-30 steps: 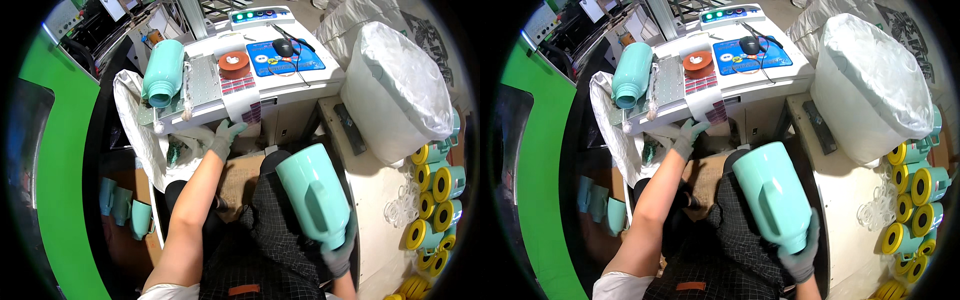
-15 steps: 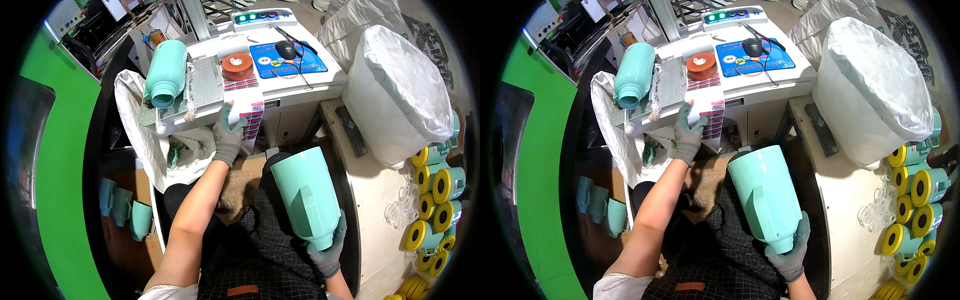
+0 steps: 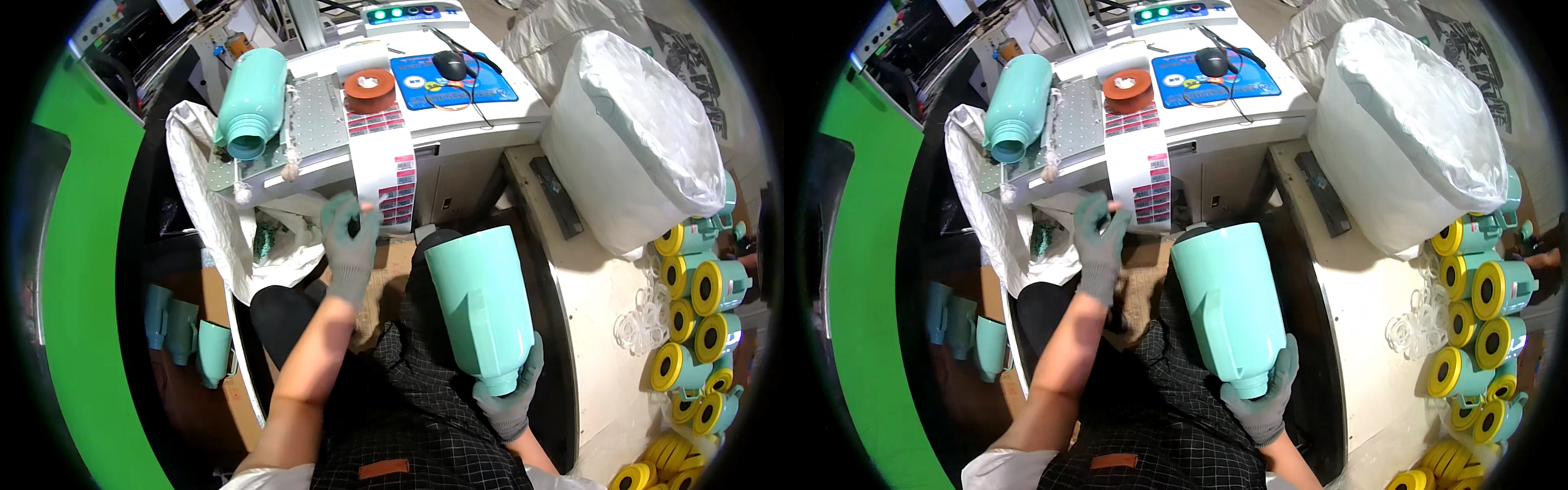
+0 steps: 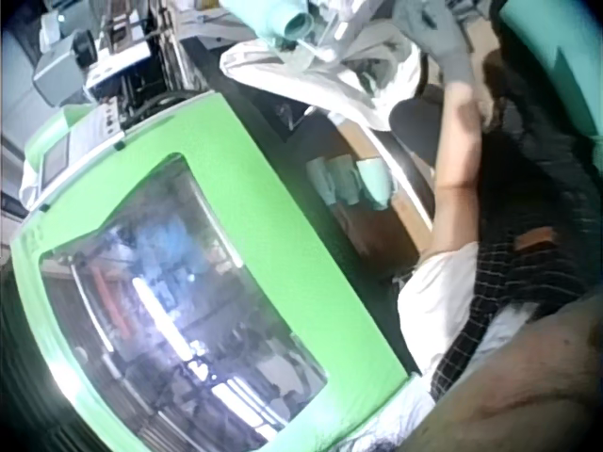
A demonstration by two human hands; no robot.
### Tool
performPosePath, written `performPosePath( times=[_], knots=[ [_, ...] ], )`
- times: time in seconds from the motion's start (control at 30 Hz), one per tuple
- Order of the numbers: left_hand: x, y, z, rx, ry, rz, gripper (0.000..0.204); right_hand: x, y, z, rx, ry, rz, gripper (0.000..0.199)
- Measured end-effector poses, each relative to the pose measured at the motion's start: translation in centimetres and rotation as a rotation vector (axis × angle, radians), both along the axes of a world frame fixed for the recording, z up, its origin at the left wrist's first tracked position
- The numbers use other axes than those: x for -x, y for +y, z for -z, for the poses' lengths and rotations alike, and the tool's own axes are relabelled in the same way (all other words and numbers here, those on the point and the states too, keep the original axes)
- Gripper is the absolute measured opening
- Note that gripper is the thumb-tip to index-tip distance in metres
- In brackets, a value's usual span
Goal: The person assembles teal plastic containers by inserting a white plastic ring into the opening, applying a label, and screwing on a yellow lid. The person handles each container one at a time, repeating the process throughout the clip.
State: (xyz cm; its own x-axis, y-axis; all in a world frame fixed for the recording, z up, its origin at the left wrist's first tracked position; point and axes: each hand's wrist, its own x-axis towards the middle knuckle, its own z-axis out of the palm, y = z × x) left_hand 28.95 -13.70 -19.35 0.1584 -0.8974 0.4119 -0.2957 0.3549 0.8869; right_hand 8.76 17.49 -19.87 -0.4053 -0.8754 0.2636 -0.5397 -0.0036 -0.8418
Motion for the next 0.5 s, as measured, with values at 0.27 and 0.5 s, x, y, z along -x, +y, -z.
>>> performPosePath(
  times=[0.27, 0.5],
  knots=[
    [1.6, 10.3, -5.8, -0.747, 0.643, 0.586, 0.012, -0.4, 0.3, 1.0, 0.094, 0.094, -0.083, 0.12],
    [2.0, 10.4, -5.5, -0.794, 0.599, 0.568, 0.01, -0.9, 0.0, 0.1, 0.079, 0.398, -0.018, 0.125]
  ],
)
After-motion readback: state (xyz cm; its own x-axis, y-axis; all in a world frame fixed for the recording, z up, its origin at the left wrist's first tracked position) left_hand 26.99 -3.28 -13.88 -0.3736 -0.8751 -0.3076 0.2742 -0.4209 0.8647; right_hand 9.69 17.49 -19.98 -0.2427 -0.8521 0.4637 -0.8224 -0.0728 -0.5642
